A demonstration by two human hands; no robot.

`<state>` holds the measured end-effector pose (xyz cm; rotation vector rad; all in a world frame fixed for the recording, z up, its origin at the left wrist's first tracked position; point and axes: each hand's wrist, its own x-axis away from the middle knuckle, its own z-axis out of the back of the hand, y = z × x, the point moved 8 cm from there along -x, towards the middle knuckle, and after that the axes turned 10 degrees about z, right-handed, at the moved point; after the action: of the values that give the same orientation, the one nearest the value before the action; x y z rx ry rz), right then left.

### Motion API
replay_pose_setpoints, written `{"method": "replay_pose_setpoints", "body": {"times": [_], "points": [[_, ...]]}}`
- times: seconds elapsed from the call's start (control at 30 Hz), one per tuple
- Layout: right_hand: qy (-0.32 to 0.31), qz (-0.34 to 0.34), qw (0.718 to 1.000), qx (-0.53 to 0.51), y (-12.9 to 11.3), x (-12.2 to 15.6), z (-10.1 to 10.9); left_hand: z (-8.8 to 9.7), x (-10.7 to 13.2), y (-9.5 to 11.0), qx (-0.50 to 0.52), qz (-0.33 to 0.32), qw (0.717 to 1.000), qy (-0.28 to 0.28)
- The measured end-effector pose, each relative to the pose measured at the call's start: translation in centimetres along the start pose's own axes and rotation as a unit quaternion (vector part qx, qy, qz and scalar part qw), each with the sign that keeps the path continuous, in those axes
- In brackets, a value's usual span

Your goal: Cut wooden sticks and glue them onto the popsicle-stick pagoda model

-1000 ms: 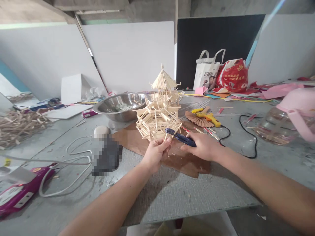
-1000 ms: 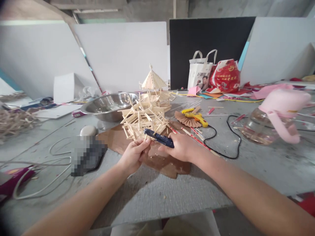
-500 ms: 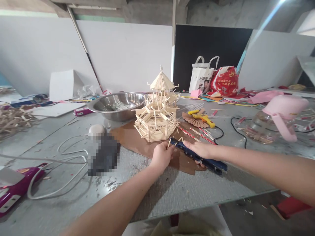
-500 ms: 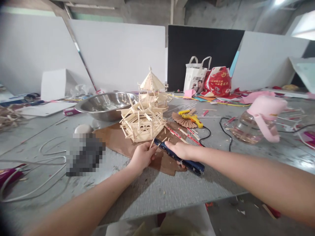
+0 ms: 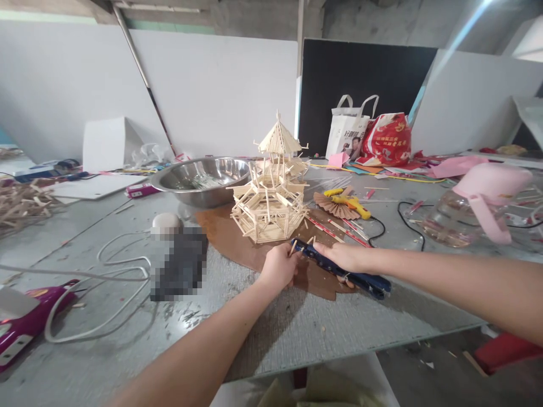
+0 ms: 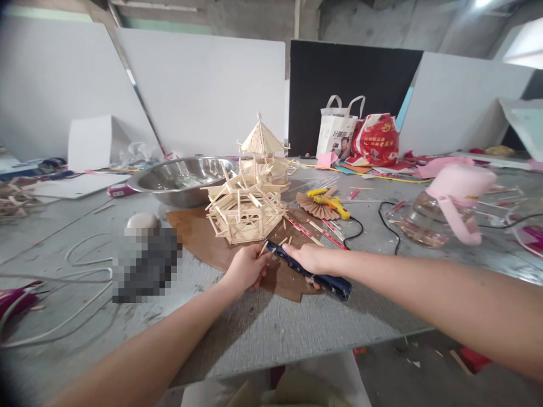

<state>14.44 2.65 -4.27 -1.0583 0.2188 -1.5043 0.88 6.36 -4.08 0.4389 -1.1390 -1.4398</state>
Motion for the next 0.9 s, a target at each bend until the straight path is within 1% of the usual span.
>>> {"method": "replay_pose_setpoints", "body": {"times": [0.23,0.37,0.43,0.5,0.6,0.67,0.7,0.77,0.8,0.83,0.87,0.9], "points": [[0.004,0.0,0.999,0.036,0.0,0.0,0.2,-0.2,-0.1,-0.1,-0.001,0.007,1.0,-0.016],[0.019,0.008,0.998,0.059,0.1,-0.1,0.2,-0.2,0.0,0.1,-0.007,0.01,1.0,-0.019],[0.025,0.008,0.998,0.049,0.4,-0.2,0.1,-0.2,0.0,0.0,0.001,0.015,1.0,-0.023],[0.024,0.022,0.999,0.021,0.6,-0.2,0.2,-0.2,0.0,-0.1,0.019,0.013,0.999,-0.036],[0.036,0.065,0.997,0.003,0.2,0.0,1.3,-0.3,0.0,-0.3,0.062,0.005,0.996,-0.06],[0.054,0.077,0.995,0.023,0.0,0.3,2.8,-0.2,0.1,-0.2,0.097,-0.003,0.992,-0.075],[0.073,0.081,0.993,0.045,-0.1,0.5,3.8,-0.2,0.1,-0.1,0.113,-0.004,0.99,-0.082],[0.125,0.095,0.977,0.143,-0.3,0.9,6.1,-0.2,0.3,0.0,0.136,-0.002,0.986,-0.097],[0.169,0.096,0.958,0.209,-0.4,1.1,7.3,-0.2,0.3,0.0,0.146,0.001,0.984,-0.102],[0.214,0.094,0.934,0.271,-0.5,1.2,8.4,-0.1,0.4,0.1,0.156,0.004,0.982,-0.105],[0.251,0.089,0.908,0.323,-0.4,1.3,9.2,-0.1,0.4,0.1,0.166,0.007,0.98,-0.109],[0.273,0.081,0.888,0.36,-0.1,1.2,9.6,0.0,0.5,0.2,0.176,0.009,0.978,-0.111]]}}
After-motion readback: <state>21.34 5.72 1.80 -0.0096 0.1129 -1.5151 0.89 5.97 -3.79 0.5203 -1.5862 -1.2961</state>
